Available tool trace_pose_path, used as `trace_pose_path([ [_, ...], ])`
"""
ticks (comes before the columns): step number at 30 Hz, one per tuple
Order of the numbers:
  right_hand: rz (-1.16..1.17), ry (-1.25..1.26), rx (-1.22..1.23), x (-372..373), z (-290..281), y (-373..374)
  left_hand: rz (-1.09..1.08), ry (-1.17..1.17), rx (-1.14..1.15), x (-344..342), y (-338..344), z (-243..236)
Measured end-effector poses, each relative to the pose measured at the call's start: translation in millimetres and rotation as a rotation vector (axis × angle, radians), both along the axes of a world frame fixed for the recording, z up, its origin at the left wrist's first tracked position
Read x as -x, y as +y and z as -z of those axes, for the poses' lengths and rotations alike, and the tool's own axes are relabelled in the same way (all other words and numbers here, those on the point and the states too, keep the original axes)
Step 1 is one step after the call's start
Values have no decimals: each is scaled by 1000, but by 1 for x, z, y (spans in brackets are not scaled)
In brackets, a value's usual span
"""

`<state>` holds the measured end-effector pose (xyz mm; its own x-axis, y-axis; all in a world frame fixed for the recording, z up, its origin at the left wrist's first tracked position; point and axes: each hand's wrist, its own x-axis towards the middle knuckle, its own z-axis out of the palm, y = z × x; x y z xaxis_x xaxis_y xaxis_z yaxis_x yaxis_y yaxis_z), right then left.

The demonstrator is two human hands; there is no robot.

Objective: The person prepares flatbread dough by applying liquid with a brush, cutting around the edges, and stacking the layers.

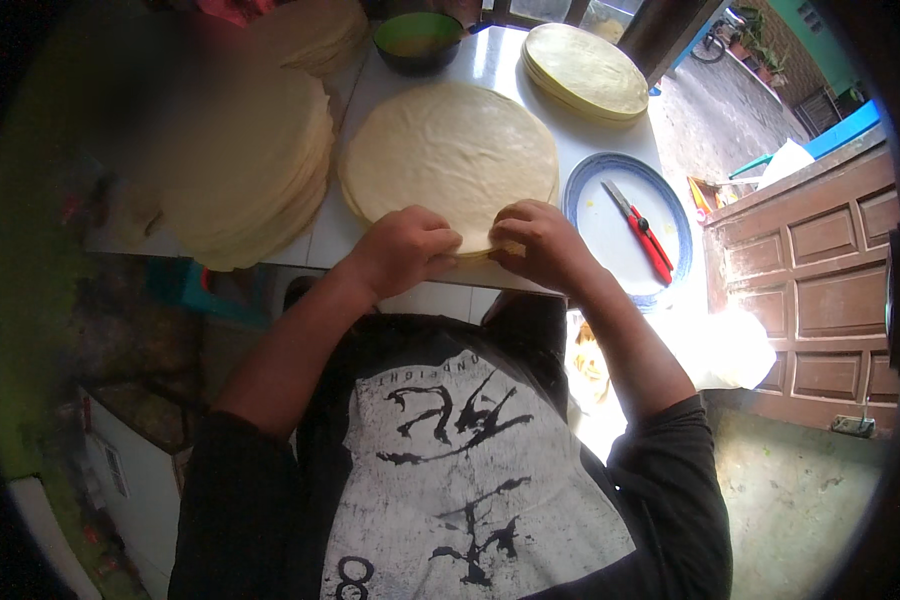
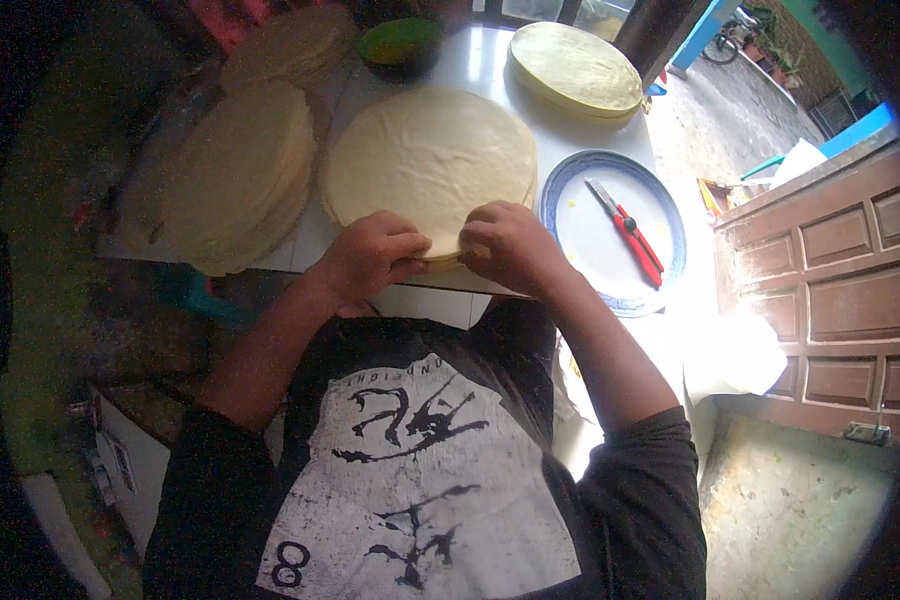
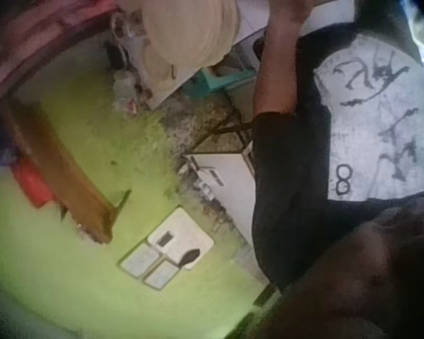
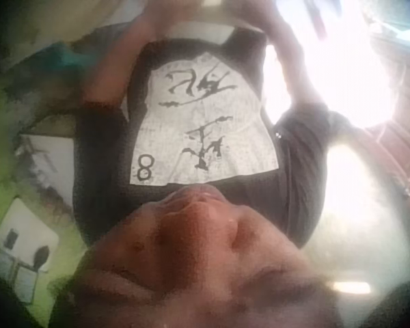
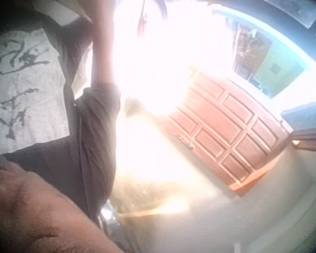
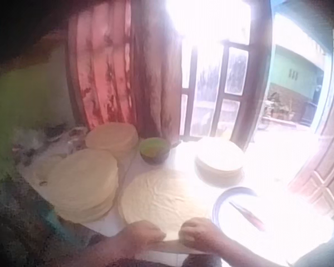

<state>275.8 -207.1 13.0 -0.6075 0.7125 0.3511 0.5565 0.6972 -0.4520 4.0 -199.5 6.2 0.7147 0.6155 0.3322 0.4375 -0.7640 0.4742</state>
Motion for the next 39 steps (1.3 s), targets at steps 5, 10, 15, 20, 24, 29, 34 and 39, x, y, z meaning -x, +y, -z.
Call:
trace_pose_path([
  [5,20,37,-1,-1,3,-2,9,-48,-111,-3,2,-2],
  [10,32,48,-23,0,4,-3,24,44,-90,-1,8,-1],
  [15,31,49,-107,8,11,-3,-7,15,-90,-3,13,4],
  [20,24,12,-108,12,10,3,-44,3,-46,-3,13,3],
  [24,-42,30,-3,9,7,20,-27,2,-44,-1,11,-3],
  [29,73,60,134,11,-2,50,-135,-46,-28,-1,28,-11],
  [34,153,84,248,11,-32,85,-296,-113,337,0,62,-53],
  [39,182,53,169,1,-57,111,-315,-58,301,-6,90,-83],
])
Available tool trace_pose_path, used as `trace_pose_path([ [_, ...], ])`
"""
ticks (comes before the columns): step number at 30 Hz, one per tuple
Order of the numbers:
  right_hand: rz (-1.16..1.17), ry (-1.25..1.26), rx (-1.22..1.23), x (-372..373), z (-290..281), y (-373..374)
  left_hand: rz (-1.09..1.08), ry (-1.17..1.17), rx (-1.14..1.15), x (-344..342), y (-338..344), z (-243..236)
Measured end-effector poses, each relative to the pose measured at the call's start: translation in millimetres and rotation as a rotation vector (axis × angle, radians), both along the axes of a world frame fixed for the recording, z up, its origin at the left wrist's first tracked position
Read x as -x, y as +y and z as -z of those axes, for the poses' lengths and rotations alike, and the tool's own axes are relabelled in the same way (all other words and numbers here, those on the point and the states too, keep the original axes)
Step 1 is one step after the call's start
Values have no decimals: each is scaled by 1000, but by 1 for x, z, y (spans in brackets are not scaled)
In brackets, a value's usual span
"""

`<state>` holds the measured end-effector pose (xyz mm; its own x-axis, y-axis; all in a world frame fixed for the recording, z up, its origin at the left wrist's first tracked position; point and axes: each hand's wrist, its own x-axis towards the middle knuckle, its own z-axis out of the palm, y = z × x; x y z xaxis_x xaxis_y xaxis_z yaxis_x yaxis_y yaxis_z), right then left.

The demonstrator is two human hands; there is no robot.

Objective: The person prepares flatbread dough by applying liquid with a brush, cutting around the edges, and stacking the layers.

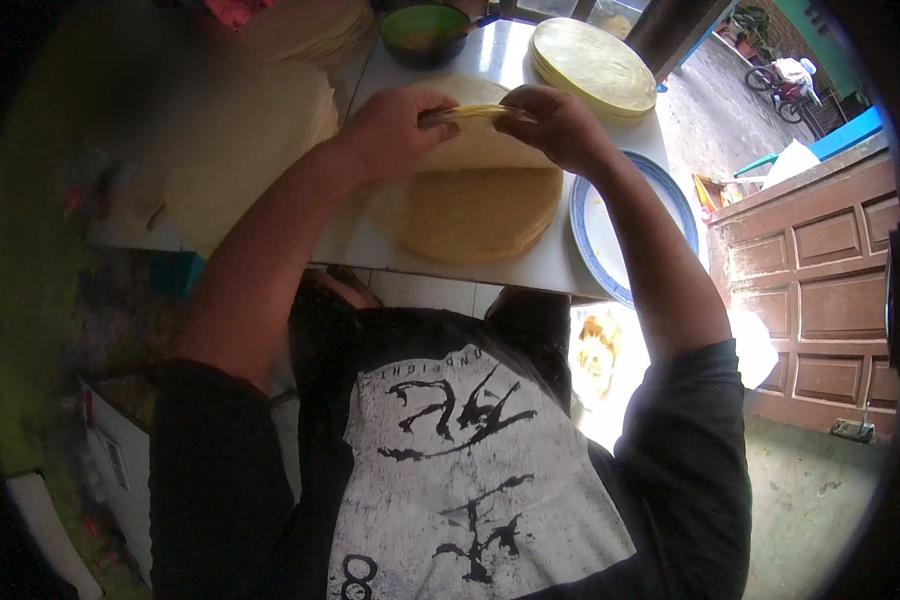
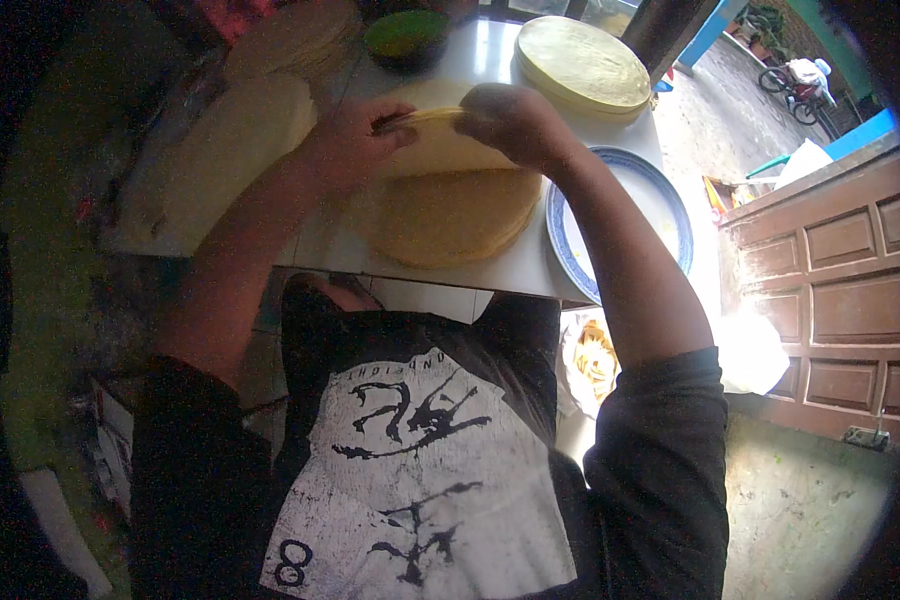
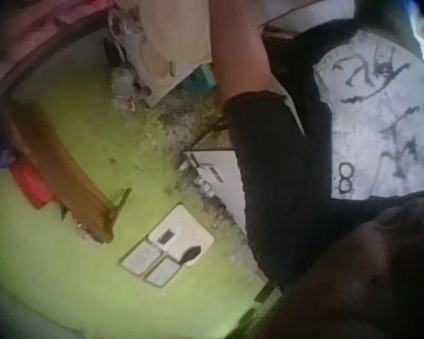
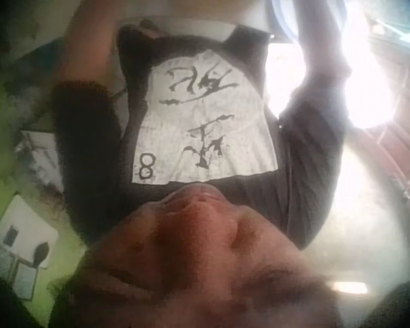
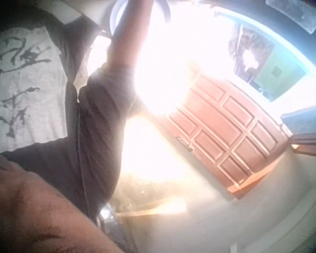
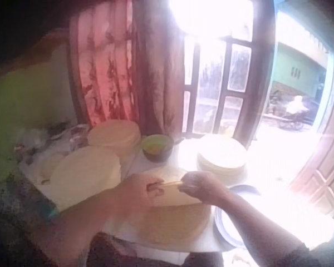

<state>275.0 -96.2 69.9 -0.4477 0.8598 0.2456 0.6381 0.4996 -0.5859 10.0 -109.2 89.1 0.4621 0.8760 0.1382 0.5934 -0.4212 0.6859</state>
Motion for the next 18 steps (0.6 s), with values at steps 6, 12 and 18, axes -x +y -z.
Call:
trace_pose_path([
  [6,26,-118,-113,6,-26,-8,38,63,5,4,11,-18],
  [12,55,-145,-185,7,-30,-2,4,-10,-111,4,18,-10],
  [18,44,-27,-76,6,-33,15,-15,-18,-59,3,31,-16],
])
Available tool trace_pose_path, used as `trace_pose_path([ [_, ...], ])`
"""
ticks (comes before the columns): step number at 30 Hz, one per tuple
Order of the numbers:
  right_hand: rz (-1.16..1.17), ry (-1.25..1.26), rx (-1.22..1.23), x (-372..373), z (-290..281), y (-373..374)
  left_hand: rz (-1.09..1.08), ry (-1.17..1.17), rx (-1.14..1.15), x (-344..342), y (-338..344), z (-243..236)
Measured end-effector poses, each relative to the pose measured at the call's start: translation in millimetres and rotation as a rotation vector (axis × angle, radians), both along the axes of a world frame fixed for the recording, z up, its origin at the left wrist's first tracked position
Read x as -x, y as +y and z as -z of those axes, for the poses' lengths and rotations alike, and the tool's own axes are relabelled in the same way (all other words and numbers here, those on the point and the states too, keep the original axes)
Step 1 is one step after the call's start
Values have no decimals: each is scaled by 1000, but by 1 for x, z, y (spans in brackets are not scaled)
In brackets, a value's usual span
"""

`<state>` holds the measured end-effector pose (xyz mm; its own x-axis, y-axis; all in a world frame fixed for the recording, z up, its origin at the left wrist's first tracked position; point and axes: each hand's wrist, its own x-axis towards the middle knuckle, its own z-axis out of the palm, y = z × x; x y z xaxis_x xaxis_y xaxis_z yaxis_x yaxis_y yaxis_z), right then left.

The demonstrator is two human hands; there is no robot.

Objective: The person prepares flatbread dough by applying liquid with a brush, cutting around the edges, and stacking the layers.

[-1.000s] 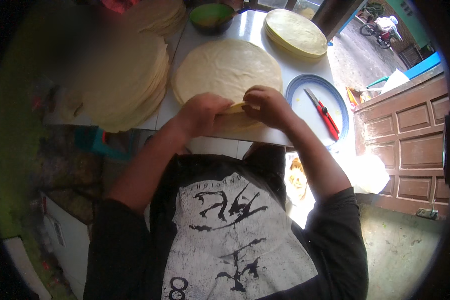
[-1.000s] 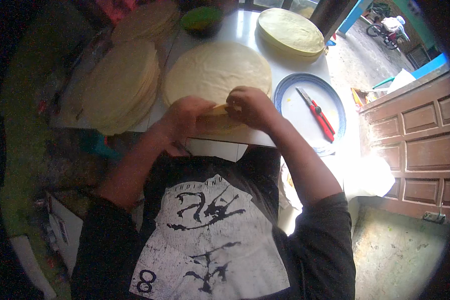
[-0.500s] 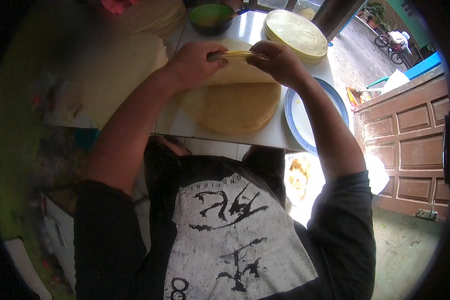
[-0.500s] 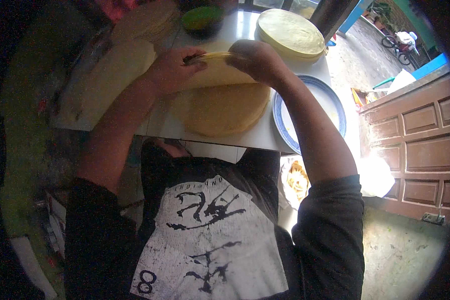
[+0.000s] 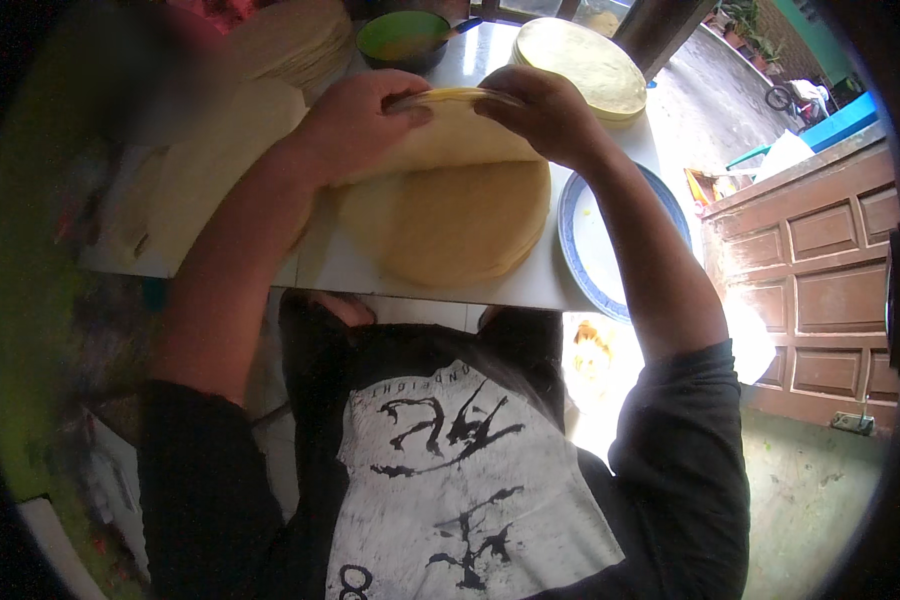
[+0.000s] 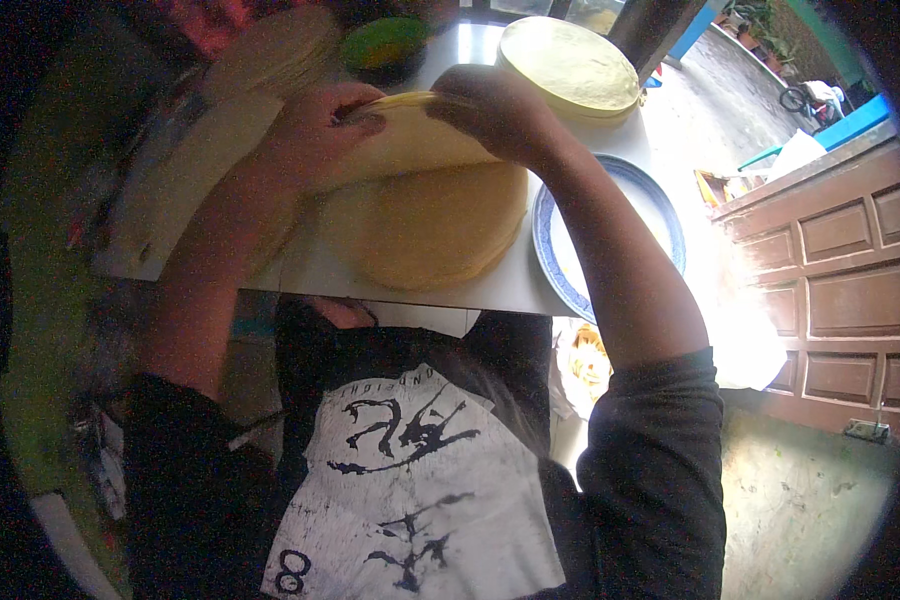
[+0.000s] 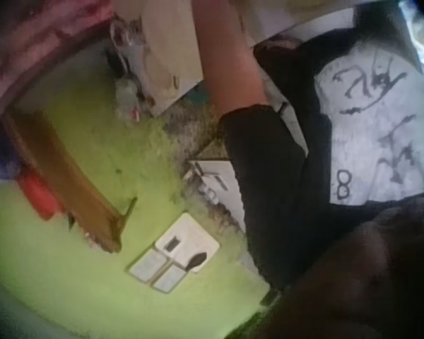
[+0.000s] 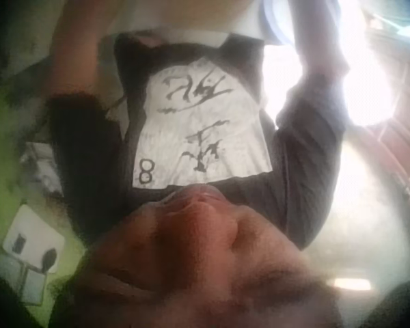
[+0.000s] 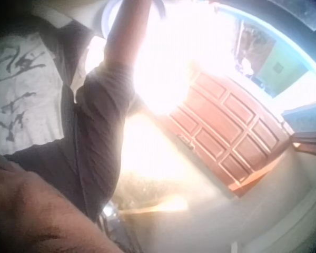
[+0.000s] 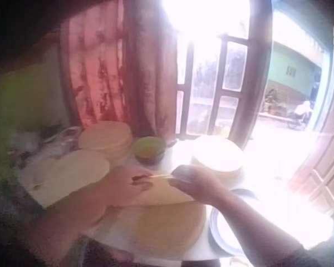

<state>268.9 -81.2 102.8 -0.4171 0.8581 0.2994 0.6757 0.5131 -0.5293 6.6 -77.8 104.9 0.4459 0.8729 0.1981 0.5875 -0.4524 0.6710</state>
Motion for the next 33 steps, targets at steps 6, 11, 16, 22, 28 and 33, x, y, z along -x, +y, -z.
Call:
trace_pose_path([
  [6,48,-40,-17,9,-11,19,-27,11,46,4,10,-19],
  [11,68,-103,48,5,-21,14,-10,88,-18,1,9,-16],
  [16,-70,103,137,-13,11,-22,-18,79,104,-4,-34,0],
  [22,-90,195,304,-21,62,-98,230,-7,-86,0,-91,59],
  [28,-27,78,-13,-16,92,-137,301,61,-117,2,-110,89],
  [33,172,133,-227,-3,107,-170,219,-13,-285,-6,-114,103],
])
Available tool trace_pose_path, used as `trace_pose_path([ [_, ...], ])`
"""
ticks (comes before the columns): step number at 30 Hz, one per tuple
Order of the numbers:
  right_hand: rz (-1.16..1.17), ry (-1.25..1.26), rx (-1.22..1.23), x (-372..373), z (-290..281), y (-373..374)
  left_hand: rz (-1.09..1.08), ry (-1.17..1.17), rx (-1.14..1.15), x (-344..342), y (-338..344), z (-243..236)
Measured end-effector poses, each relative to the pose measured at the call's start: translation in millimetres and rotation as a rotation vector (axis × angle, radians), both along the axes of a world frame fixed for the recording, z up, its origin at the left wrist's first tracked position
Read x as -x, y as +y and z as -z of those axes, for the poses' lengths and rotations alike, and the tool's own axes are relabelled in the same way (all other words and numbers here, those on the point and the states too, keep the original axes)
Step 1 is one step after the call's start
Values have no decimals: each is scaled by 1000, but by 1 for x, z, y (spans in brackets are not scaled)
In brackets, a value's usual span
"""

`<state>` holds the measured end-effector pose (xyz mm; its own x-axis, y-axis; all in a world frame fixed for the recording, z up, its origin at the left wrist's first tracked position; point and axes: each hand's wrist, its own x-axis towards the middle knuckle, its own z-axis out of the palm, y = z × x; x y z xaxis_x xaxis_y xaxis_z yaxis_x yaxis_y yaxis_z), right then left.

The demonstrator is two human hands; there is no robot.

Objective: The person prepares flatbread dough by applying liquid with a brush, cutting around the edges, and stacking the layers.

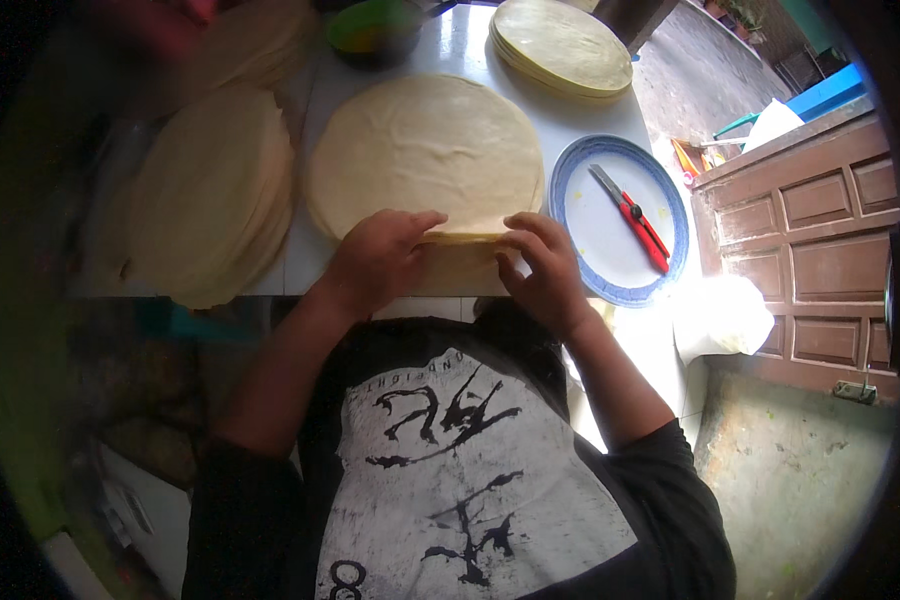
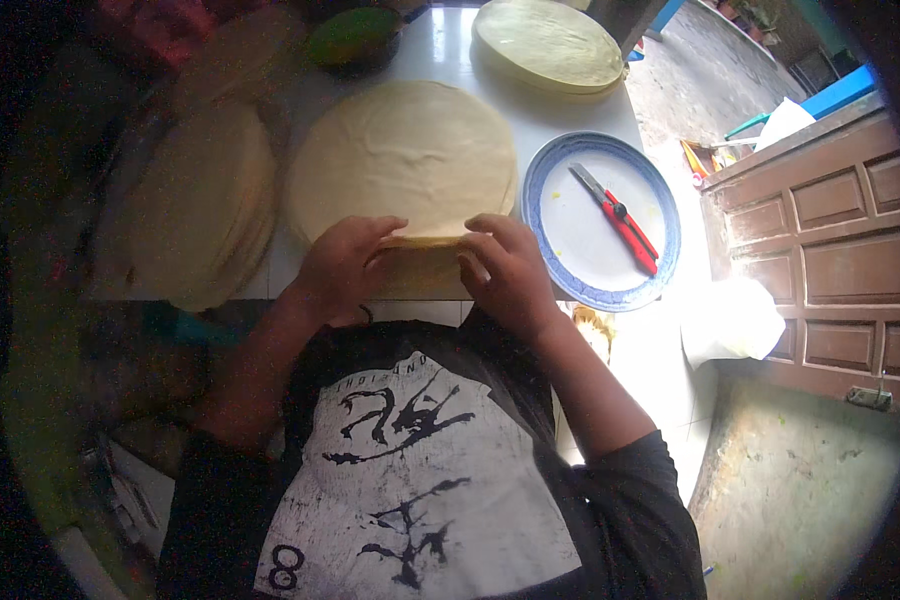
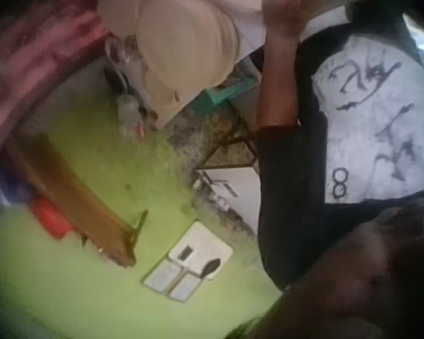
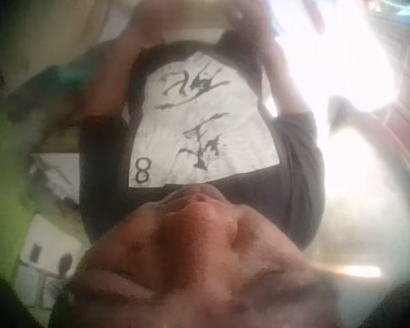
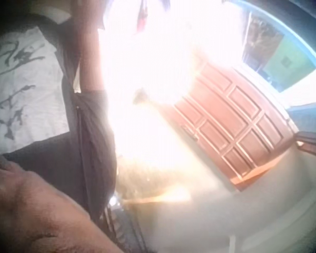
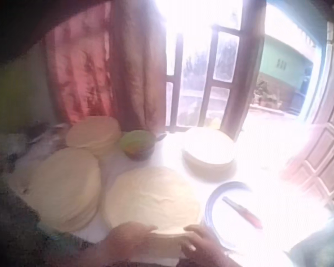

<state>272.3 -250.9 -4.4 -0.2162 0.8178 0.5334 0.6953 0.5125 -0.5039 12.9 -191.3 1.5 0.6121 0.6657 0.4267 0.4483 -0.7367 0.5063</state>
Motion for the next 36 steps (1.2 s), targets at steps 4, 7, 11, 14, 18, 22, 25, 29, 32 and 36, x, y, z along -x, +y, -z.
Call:
trace_pose_path([
  [4,4,-87,-84,5,9,-12,58,-25,3,-5,7,9],
  [7,-11,-127,-92,11,14,-11,121,-79,-128,-7,9,17],
  [11,-18,-136,-27,17,10,-3,142,21,-176,-5,11,17],
  [14,-4,-111,19,19,11,0,172,90,-230,-1,8,12],
  [18,36,-120,0,15,17,-1,128,147,-134,3,-2,2],
  [22,41,-85,0,14,19,-1,137,129,-120,4,7,4],
  [25,47,-58,19,12,25,-4,146,118,-82,5,10,7],
  [29,51,-80,-23,10,30,-7,175,98,-65,0,14,2],
  [32,45,-101,-54,12,24,-5,158,85,-42,-3,16,0],
  [36,16,-144,-54,12,18,1,116,29,-107,-3,11,8],
])
